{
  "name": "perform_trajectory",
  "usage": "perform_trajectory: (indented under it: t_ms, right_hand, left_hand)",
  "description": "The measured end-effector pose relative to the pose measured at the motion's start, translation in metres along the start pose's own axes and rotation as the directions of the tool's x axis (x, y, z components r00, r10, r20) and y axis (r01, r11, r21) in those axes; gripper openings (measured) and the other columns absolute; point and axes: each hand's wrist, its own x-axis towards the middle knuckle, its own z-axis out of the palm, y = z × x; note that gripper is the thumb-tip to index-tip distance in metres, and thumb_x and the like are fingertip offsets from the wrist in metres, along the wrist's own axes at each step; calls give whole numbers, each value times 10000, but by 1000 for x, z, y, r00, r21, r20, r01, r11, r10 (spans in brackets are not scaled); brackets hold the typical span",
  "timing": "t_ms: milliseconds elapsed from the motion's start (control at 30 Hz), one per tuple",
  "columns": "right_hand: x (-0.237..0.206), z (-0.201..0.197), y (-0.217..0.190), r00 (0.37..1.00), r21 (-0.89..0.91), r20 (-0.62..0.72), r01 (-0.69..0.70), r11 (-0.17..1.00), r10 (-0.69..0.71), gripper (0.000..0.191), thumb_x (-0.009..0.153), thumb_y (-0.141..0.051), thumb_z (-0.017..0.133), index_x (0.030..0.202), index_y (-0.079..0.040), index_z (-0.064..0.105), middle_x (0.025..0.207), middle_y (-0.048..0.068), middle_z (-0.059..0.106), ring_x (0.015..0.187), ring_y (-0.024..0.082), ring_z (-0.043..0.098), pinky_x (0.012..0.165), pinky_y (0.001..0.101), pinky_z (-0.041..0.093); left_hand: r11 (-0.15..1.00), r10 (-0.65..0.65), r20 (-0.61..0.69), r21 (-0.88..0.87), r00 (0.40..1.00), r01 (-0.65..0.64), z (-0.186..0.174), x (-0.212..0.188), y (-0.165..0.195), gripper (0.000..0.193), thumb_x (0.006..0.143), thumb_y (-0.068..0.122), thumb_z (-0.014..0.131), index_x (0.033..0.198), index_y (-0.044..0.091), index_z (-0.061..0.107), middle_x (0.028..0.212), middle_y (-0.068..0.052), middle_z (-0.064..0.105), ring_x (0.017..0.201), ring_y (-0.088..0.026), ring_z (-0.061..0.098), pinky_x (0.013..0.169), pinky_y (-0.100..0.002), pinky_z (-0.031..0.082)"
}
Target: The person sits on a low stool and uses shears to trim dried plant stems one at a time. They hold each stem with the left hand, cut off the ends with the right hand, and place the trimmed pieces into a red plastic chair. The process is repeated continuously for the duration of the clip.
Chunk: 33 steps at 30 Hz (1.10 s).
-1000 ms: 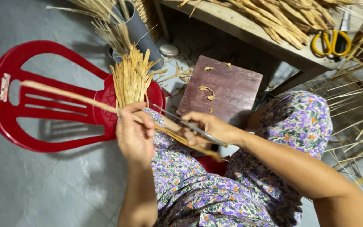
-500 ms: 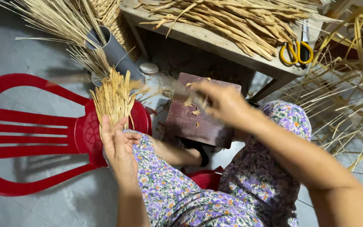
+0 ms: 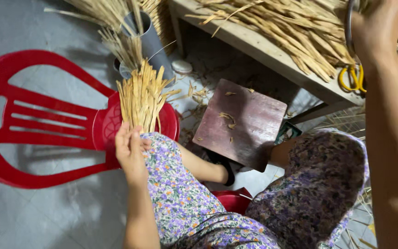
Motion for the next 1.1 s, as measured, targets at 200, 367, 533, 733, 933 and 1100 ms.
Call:
perform_trajectory:
  t_ms: [200,367,533,733,933,1100]
  right_hand:
    - [-71,-19,-99,700,438,639,-671,598,319,505,857,-48,681,1358,-17,627,1029,71,749,855,127,681,705,267,493]
    - [-111,-19,-155,557,288,800,-682,672,223,486,859,-119,788,1306,20,655,1023,127,763,910,157,694,794,298,550]
    - [-115,6,-151,507,256,839,-689,678,198,567,849,-117,764,1384,3,617,1075,123,759,898,181,708,770,307,559]
    - [-117,20,-144,445,256,874,-764,593,197,555,860,-96,744,1387,-11,593,1043,144,762,902,173,720,774,304,563]
    - [-116,25,-146,461,246,876,-682,688,145,566,830,-81,760,1373,-21,611,1016,127,784,842,175,716,754,310,564]
    - [-115,25,-149,466,255,871,-700,667,155,486,897,-107,703,1370,-36,616,1030,101,789,881,157,725,786,295,570]
  left_hand:
    - [956,183,-21,235,983,-173,-42,71,-32,296,1066,112,616,1322,-35,614,1169,-104,701,994,-137,660,847,-249,546]
    - [644,214,-109,763,971,-57,-71,123,-71,243,894,234,748,1079,78,764,1065,-145,752,1003,-306,723,897,-396,565]
    - [523,-12,-238,826,971,210,-58,130,-80,322,817,313,813,1085,146,750,1068,-125,732,1001,-334,693,878,-452,544]
    - [485,-85,-268,830,960,275,-44,127,-56,226,807,294,812,983,160,761,1051,-94,738,997,-315,694,857,-452,549]
    - [532,-91,-242,808,966,253,-49,124,-59,265,815,329,821,997,144,768,1026,-99,762,963,-289,726,842,-412,570]
    - [651,-207,-256,685,944,328,-57,124,-69,298,776,323,800,995,123,768,984,-94,785,883,-247,774,814,-364,599]
